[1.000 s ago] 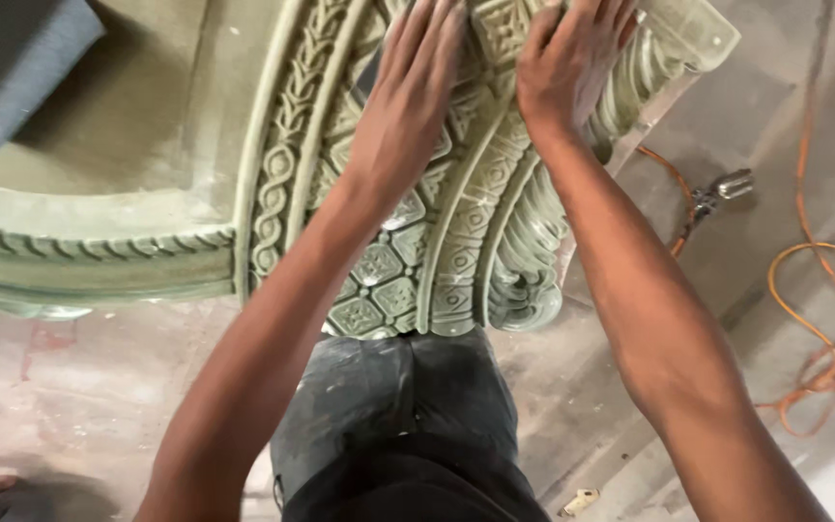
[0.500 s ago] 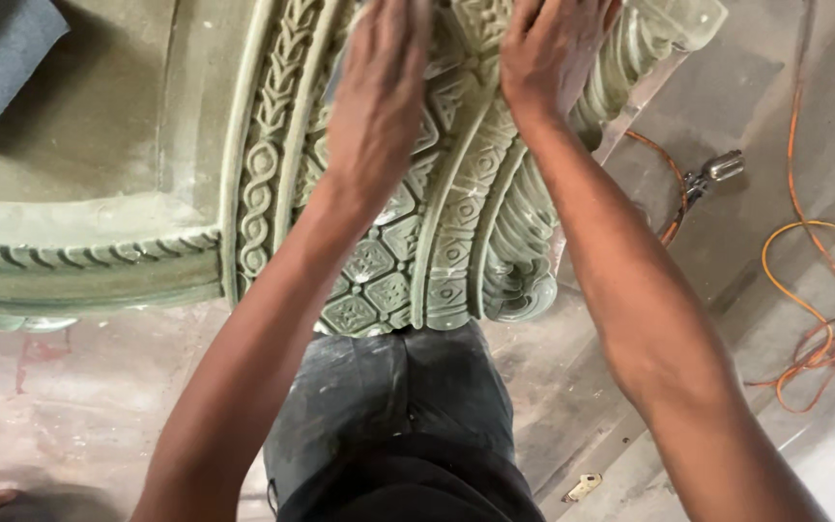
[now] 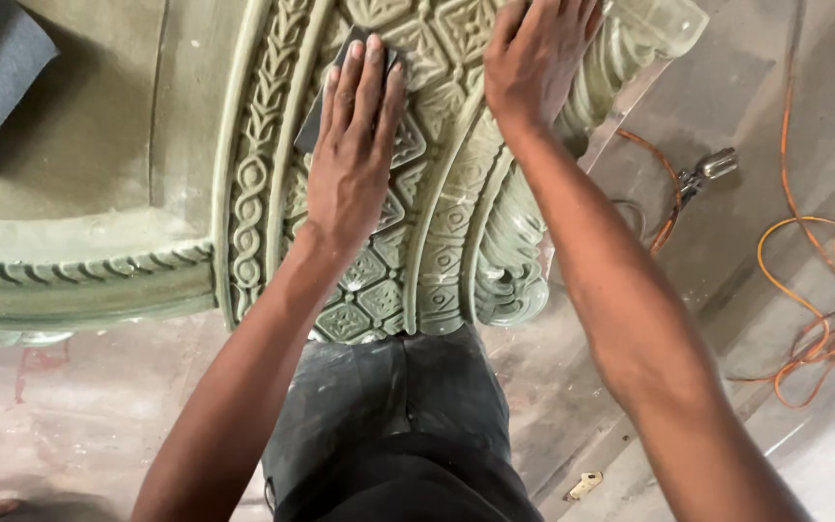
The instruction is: The person sands a large ornate green headboard by hand using several pieces of sandpaper, focusing on the detailed carvings and decorative patterns.
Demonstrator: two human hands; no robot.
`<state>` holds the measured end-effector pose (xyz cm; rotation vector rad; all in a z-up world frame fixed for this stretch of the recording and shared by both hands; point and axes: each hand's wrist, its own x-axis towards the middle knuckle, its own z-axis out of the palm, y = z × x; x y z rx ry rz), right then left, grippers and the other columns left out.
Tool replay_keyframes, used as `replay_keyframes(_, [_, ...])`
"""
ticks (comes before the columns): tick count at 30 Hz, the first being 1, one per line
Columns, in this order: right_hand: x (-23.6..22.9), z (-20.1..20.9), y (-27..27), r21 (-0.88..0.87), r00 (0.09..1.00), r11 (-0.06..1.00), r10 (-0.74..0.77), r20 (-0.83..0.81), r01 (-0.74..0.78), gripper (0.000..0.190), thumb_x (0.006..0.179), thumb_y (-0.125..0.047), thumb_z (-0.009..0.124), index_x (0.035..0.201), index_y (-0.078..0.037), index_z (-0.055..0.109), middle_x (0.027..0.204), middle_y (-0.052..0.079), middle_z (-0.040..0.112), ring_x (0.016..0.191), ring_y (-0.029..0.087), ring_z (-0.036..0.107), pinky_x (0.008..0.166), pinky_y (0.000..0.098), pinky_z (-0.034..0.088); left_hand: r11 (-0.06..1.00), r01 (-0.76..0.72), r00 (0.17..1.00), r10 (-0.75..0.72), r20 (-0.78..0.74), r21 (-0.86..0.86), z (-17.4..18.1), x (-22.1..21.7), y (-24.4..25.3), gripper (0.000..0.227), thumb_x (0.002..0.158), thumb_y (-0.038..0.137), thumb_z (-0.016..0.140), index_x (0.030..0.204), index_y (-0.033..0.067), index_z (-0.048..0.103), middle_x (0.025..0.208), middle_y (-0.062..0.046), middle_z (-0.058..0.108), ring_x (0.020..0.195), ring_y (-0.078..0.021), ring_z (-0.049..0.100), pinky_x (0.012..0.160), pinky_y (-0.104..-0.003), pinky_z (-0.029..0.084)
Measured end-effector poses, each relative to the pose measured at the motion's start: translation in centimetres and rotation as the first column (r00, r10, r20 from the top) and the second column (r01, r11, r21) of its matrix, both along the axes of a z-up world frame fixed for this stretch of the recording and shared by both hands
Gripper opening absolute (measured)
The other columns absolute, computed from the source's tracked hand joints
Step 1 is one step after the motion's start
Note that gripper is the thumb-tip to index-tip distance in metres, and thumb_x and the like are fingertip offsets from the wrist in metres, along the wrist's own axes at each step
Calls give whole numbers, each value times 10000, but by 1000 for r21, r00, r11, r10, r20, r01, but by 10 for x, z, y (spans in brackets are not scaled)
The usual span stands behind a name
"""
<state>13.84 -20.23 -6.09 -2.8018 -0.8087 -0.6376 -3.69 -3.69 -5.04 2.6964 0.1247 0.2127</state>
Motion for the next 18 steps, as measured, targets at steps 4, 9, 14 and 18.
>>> replay_keyframes(4, [0,-5,-2,-22,998,999,-21,57,23,475,1082,-180,534,1477,45,396,1473,293,442,1358,479,432,1163,580,336,987,-105,990,116,85,-119,-30,60,-32,745,1012,-223,468,1679,67,308,1741,-157,192,1630,-297,155,1392,-471,149])
replay_keyframes(9, [7,-17,-22,-156,986,981,-129,-104,112,395,1146,-251,570,1459,-76,404,1442,229,489,1385,449,468,1231,566,354,982,-38,998,28,-57,-184,-28,59,-36,717,999,-66,547,1663,61,308,1710,-192,233,1610,-330,187,1378,-473,149])
replay_keyframes(14, [4,-12,-9,-17,989,999,48,140,-46,507,1118,-182,500,1551,-35,283,1493,295,423,1386,468,418,1213,558,317,967,-128,990,137,29,-219,11,-39,-2,690,1025,-168,500,1653,76,352,1727,-174,242,1631,-305,180,1391,-485,143])
replay_keyframes(18, [4,-21,-16,-57,999,998,-37,23,39,512,1112,-214,503,1542,-18,306,1463,296,449,1342,486,461,1180,565,316,955,-179,977,202,75,-238,-7,32,-12,777,912,-246,446,1638,27,397,1706,-214,282,1615,-351,222,1385,-505,168])
